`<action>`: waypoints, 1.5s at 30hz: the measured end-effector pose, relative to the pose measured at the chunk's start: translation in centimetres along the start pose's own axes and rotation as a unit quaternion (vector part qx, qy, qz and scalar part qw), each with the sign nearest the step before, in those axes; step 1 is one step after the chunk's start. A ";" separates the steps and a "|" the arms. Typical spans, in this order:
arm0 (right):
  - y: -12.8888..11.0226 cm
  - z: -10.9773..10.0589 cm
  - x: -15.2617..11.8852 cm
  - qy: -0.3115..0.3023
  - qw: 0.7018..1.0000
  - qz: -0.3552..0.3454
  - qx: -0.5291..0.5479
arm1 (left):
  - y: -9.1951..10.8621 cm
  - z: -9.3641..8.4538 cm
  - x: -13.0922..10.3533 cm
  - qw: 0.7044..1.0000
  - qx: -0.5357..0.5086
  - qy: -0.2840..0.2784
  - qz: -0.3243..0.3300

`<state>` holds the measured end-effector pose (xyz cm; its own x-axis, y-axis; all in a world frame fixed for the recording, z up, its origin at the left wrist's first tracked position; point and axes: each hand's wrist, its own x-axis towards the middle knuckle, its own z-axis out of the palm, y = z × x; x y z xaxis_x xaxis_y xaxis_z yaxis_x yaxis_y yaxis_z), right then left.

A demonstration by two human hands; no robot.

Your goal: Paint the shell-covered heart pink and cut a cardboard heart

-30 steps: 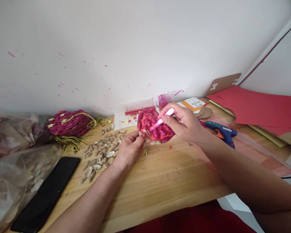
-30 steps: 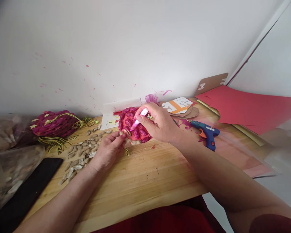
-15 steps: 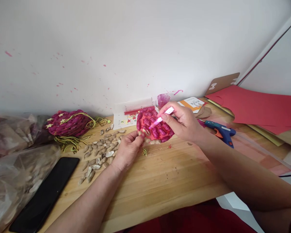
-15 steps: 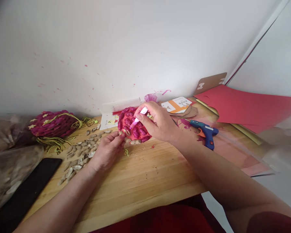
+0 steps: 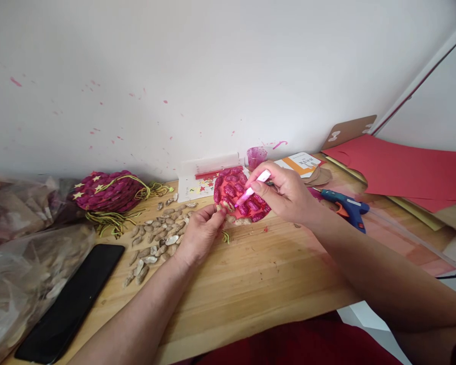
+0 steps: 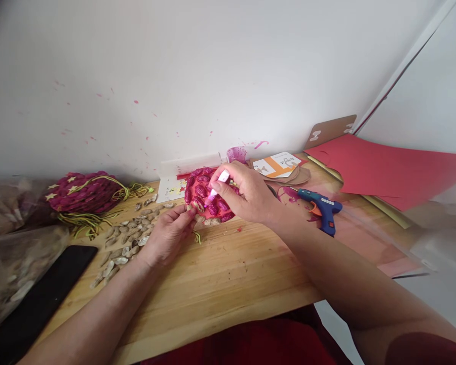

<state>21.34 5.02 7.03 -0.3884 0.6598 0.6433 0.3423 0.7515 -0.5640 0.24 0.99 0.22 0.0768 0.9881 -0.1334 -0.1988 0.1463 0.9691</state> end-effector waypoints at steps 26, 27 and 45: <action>0.3 0.1 -0.1 0.002 1.000 0.004 0.026 | 1.3 0.8 -0.3 0.995 -0.073 0.011 -0.064; 0.3 0.1 -0.1 -0.005 1.000 0.005 0.030 | 1.3 0.7 -0.3 0.995 -0.074 0.011 -0.065; -0.5 0.2 0.0 -0.006 0.997 -0.069 -0.035 | 1.3 0.6 -0.1 0.992 -0.102 0.014 -0.078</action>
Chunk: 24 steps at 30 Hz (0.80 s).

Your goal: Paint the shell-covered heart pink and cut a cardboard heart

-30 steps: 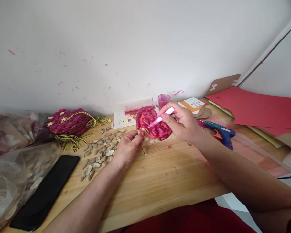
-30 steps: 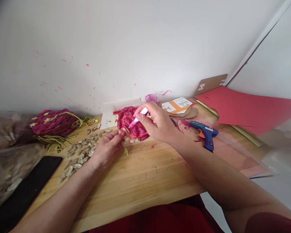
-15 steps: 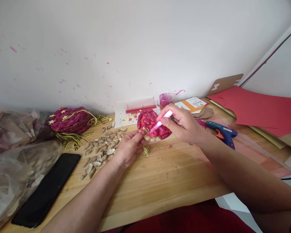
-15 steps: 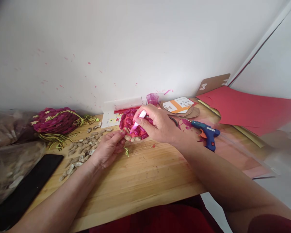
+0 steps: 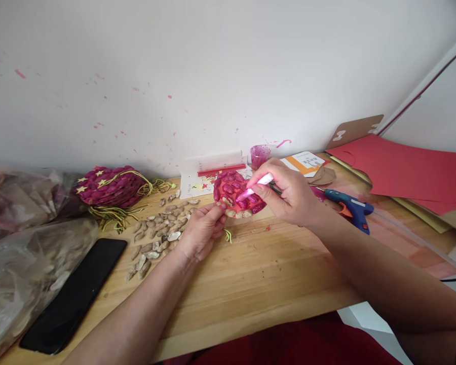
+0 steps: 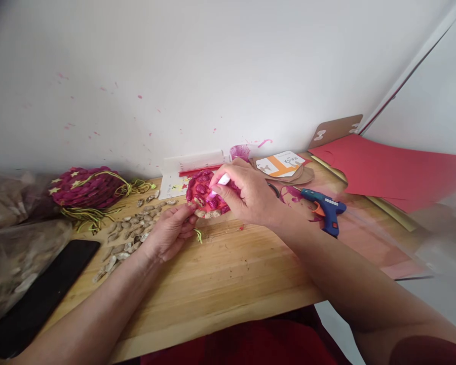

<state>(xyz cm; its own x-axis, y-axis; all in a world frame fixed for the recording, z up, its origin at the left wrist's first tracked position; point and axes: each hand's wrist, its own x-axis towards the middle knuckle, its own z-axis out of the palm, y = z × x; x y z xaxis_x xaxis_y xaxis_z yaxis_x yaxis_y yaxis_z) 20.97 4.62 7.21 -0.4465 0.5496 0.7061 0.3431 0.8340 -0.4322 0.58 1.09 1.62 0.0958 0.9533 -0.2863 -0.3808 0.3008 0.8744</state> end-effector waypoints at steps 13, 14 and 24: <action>-0.1 -0.1 0.0 -0.024 1.000 0.005 0.006 | 0.0 0.0 0.0 1.000 -0.020 -0.004 0.002; -0.1 0.0 0.0 -0.027 1.000 0.003 0.011 | 0.0 0.0 0.0 1.000 -0.019 -0.006 0.003; 0.0 0.1 0.0 -0.030 0.999 -0.015 -0.016 | -0.2 0.0 0.1 1.000 -0.012 0.008 0.014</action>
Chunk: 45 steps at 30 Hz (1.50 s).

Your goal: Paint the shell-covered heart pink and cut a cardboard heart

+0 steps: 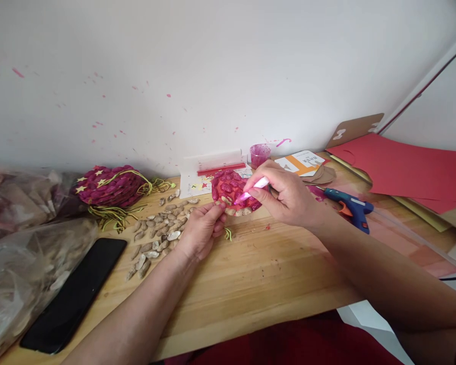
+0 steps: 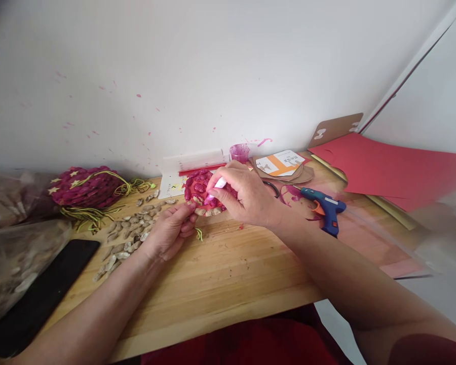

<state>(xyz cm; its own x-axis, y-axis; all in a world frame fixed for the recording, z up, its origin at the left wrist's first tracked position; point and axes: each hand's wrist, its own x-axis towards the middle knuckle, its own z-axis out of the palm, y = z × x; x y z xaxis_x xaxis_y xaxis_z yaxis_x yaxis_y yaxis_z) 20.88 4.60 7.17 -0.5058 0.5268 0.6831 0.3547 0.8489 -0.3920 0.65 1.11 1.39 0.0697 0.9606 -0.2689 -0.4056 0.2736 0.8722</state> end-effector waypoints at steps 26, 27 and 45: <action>1.1 -0.2 -0.2 -0.018 0.990 0.095 0.105 | 0.1 0.0 -0.1 0.999 0.016 -0.021 -0.019; 1.1 -0.2 -0.3 -0.016 0.990 0.091 0.103 | 0.1 0.0 -0.2 0.999 0.021 -0.024 -0.023; 2.5 -0.5 -0.3 0.091 0.974 0.158 0.138 | -0.5 -0.1 0.0 0.997 0.073 -0.012 0.001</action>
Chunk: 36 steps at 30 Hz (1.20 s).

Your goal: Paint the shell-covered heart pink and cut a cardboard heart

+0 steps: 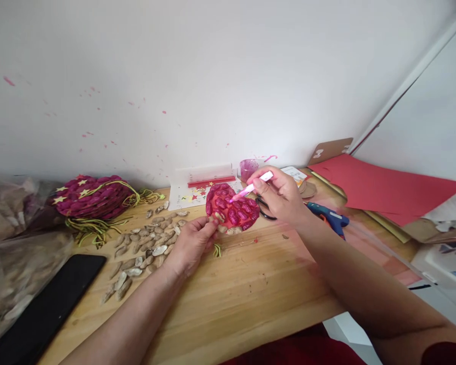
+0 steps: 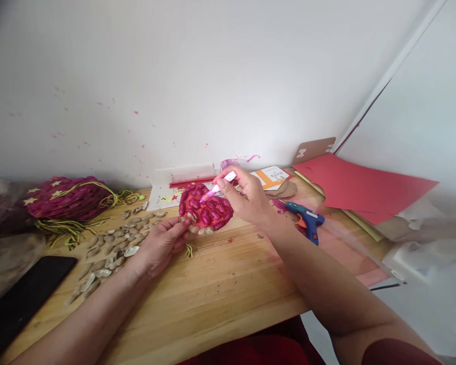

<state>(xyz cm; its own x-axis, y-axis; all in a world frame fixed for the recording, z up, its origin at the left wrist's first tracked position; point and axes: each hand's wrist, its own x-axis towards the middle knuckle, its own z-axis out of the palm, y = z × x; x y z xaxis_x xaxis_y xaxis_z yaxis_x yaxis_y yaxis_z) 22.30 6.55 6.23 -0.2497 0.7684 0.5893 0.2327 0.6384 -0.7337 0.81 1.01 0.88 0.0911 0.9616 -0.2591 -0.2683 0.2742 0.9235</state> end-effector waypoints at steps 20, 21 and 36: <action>7.3 -1.3 12.6 -0.066 0.829 0.270 -0.484 | -0.5 -0.5 0.7 0.997 0.060 0.014 0.041; 7.5 -1.3 12.8 -0.067 0.826 0.274 -0.489 | -0.4 -0.5 0.7 0.997 0.059 0.014 0.040; 7.6 -1.2 11.9 -0.058 0.830 0.261 -0.490 | 0.0 -0.4 0.6 0.998 0.025 0.029 0.044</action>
<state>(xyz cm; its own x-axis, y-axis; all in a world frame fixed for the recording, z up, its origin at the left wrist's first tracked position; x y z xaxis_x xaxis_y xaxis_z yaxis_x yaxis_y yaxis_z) 22.19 20.61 8.06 0.0492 0.9787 0.1995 0.9760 -0.0047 -0.2179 0.49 1.56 0.60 0.0138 0.9815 -0.1912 -0.2252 0.1894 0.9557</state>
